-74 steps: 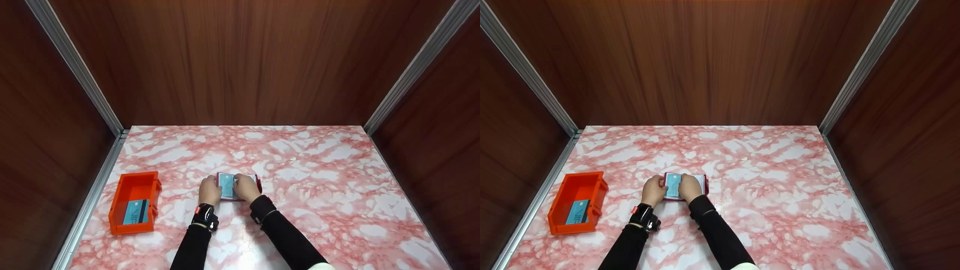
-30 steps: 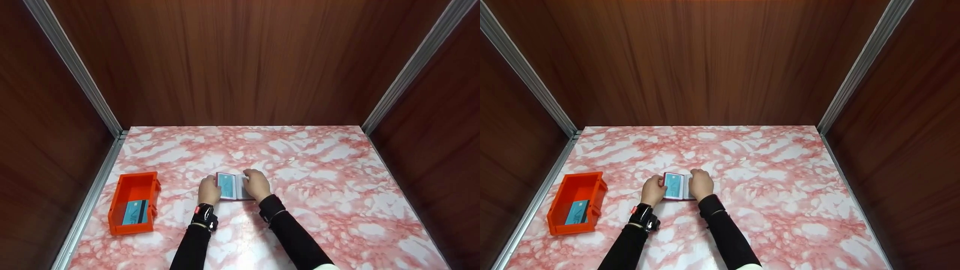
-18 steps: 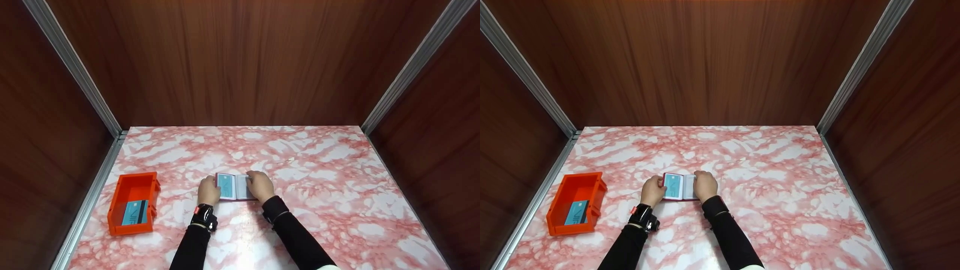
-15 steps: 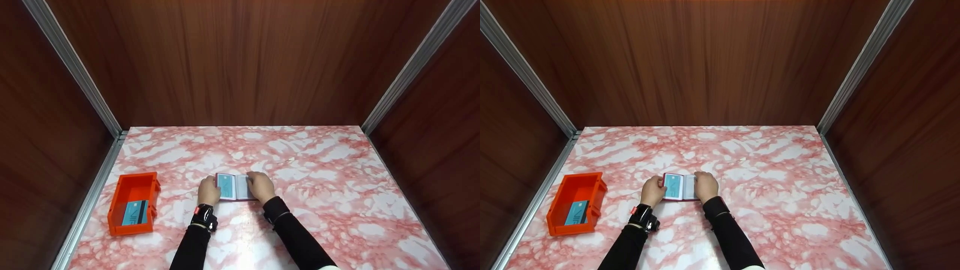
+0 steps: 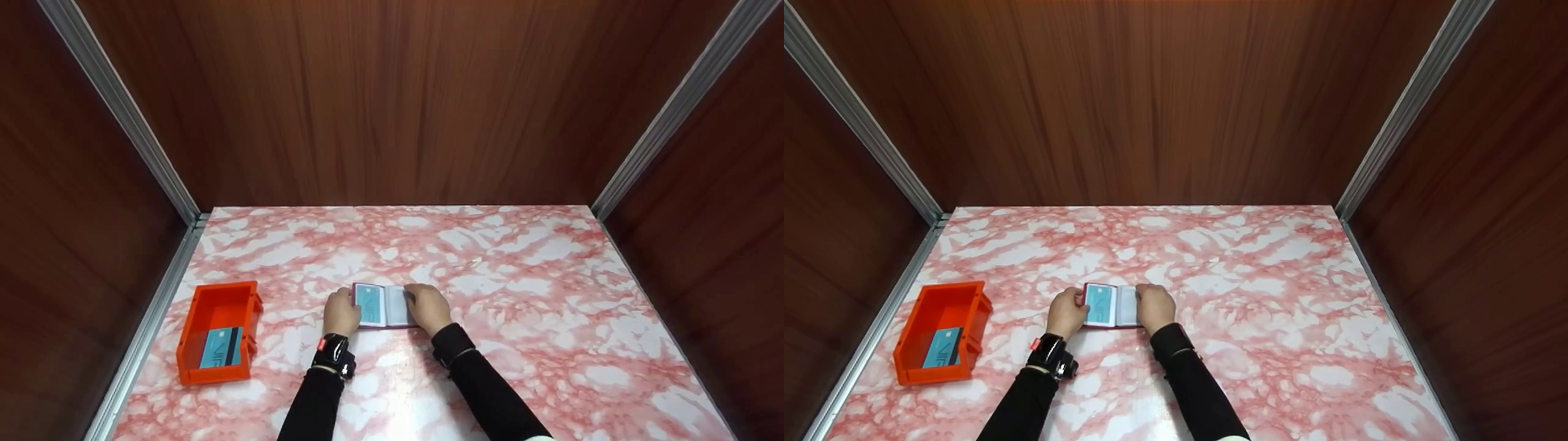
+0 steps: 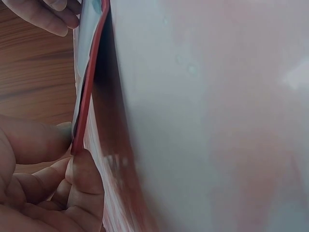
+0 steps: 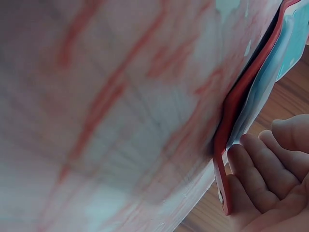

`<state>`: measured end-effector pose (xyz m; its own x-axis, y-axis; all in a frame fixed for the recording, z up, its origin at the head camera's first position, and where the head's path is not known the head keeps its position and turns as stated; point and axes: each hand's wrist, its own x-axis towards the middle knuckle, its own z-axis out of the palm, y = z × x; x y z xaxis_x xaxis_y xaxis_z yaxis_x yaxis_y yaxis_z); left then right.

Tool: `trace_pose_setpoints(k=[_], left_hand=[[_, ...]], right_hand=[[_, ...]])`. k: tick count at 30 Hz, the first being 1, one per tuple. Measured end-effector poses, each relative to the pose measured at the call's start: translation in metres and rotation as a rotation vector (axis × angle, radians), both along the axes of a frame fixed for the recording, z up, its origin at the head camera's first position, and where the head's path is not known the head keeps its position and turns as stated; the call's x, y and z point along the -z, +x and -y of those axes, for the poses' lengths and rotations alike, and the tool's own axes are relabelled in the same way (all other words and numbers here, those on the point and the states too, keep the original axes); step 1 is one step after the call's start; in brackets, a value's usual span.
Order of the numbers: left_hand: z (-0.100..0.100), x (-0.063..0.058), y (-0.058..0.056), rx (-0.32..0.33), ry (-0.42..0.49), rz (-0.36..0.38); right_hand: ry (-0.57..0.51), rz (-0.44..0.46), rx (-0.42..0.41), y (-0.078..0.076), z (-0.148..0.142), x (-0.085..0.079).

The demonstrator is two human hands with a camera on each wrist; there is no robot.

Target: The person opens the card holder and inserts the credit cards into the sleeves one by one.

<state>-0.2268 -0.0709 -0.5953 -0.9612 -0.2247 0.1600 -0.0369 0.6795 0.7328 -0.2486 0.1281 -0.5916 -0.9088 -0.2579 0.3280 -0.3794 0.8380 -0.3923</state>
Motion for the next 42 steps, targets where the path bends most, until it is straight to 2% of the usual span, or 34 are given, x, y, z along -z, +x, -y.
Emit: trace_pose_setpoints(k=[5, 15, 22, 30, 35, 42], left_hand=[[0.0, 0.0, 0.001, -0.003, 0.004, 0.0], [-0.001, 0.0, 0.0, -0.009, 0.013, -0.001], [-0.001, 0.0, 0.0, -0.012, 0.028, 0.038], [0.0, 0.002, -0.001, -0.003, 0.011, 0.029], [0.001, 0.004, -0.002, -0.001, 0.018, 0.014], [0.001, 0.005, -0.002, 0.003, 0.015, 0.027]], right_hand=[[-0.001, 0.025, 0.009, 0.001, 0.0, 0.0], [0.053, 0.016, -0.007, 0.001, 0.0, 0.001], [0.045, 0.024, -0.027, 0.001, 0.001, 0.0], [0.044, 0.043, -0.045, 0.0, 0.005, -0.002], [0.037, 0.037, -0.088, 0.001, 0.01, -0.001], [-0.031, 0.078, -0.194, 0.004, 0.019, -0.001]])
